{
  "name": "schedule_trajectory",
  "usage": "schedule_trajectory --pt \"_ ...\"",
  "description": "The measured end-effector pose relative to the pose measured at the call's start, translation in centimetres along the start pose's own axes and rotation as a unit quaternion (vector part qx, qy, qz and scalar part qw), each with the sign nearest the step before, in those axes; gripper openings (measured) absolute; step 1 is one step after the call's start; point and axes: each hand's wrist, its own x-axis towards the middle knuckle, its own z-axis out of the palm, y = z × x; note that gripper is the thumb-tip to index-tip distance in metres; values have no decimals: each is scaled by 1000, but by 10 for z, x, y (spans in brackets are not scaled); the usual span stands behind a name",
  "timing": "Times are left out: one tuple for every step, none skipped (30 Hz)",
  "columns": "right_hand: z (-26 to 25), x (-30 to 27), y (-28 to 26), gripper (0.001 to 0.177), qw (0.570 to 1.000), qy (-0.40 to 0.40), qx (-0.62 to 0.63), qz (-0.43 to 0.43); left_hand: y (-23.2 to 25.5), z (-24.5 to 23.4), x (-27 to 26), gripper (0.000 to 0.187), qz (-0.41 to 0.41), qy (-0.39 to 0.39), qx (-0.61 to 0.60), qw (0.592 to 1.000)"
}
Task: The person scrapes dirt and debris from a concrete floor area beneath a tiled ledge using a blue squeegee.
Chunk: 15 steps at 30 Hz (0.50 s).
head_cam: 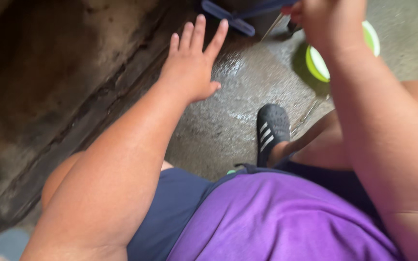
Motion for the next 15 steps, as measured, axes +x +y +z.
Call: schedule_trajectory --pt "5 -6 -3 21 999 22 -45 -1 2 0 2 125 10 1 1 1000" --pt "8 -12 -7 24 995 44 -90 -2 5 1 8 124 24 14 -3 1000" --pt "16 -17 -9 25 993 30 -118 5 9 4 11 122 30 21 -5 999" --pt "27 -21 -11 26 989 15 -145 12 12 7 14 120 36 29 -6 999" --pt "35 -25 -12 28 985 -4 -172 22 13 11 15 119 44 33 -1 998" --pt "42 -24 -13 26 970 9 -236 -65 14 14 17 118 52 37 4 998" --pt "46 -18 -15 24 941 27 -299 -156 15 14 21 116 65 48 10 997" --pt "48 -14 -17 23 900 44 -358 -244 15 13 18 116 65 43 6 997" --pt "45 -9 -21 22 952 40 -251 -173 12 10 15 115 61 44 4 997" --pt "40 -8 -24 22 985 33 -139 -98 9 6 13 115 58 45 2 997" --pt "37 -4 -26 22 999 22 -21 -20 7 3 12 114 48 45 2 998" --pt "28 5 -28 23 1000 28 -1 -1 5 1 12 113 39 44 2 998" --pt "15 6 -28 25 999 36 16 27 6 3 10 113 34 36 -3 999" --pt "8 7 -26 27 997 43 34 56 3 4 9 112 31 30 1 999" --pt "4 6 -23 22 996 51 55 38 0 5 8 110 32 25 4 999"
